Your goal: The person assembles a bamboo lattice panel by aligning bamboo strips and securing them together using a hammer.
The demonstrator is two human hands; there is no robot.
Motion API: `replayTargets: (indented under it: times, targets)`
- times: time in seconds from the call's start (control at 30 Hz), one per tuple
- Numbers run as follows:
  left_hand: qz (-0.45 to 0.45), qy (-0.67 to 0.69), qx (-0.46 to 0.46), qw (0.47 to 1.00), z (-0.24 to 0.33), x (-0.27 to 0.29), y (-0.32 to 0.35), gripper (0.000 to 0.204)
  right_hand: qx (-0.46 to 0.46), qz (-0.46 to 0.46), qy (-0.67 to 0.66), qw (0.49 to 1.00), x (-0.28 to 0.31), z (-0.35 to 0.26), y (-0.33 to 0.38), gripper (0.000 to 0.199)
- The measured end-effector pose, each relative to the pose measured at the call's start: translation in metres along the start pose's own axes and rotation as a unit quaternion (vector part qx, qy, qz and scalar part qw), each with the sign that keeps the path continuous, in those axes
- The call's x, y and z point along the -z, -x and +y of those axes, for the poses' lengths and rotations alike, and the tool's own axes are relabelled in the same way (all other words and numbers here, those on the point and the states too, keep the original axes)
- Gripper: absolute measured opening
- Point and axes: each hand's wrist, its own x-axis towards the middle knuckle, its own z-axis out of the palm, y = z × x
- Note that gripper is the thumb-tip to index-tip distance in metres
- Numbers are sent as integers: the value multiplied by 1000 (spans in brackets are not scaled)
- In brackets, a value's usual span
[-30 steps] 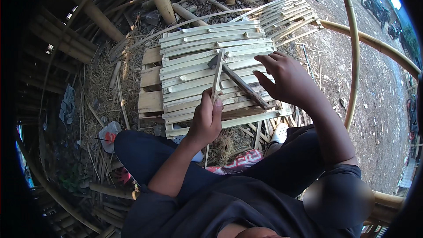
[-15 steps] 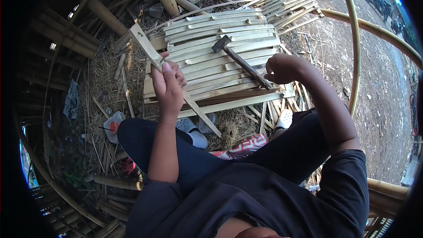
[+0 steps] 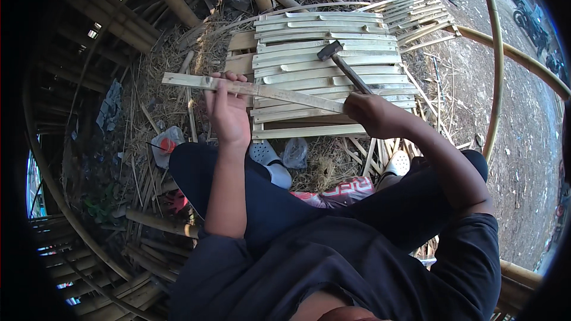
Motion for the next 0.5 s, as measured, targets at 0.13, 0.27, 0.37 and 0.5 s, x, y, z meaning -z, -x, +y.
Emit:
replayTargets:
  times: [0.13, 0.27, 0.37, 0.5]
  targets:
    - [-104, -164, 344, 919, 15, 69, -19, 29, -73, 82, 38, 993, 30, 11, 17, 21]
    - [-74, -515, 266, 812, -8, 93, -12, 44, -112, 217, 150, 958, 40, 60, 34, 34]
    - [-55, -633, 209, 744, -29, 129, -22, 47, -265, 234, 214, 910, 48, 78, 32, 45]
    - [-77, -639, 179, 744, -42, 103, -32, 40, -297, 307, 180, 886, 42, 126, 49, 51]
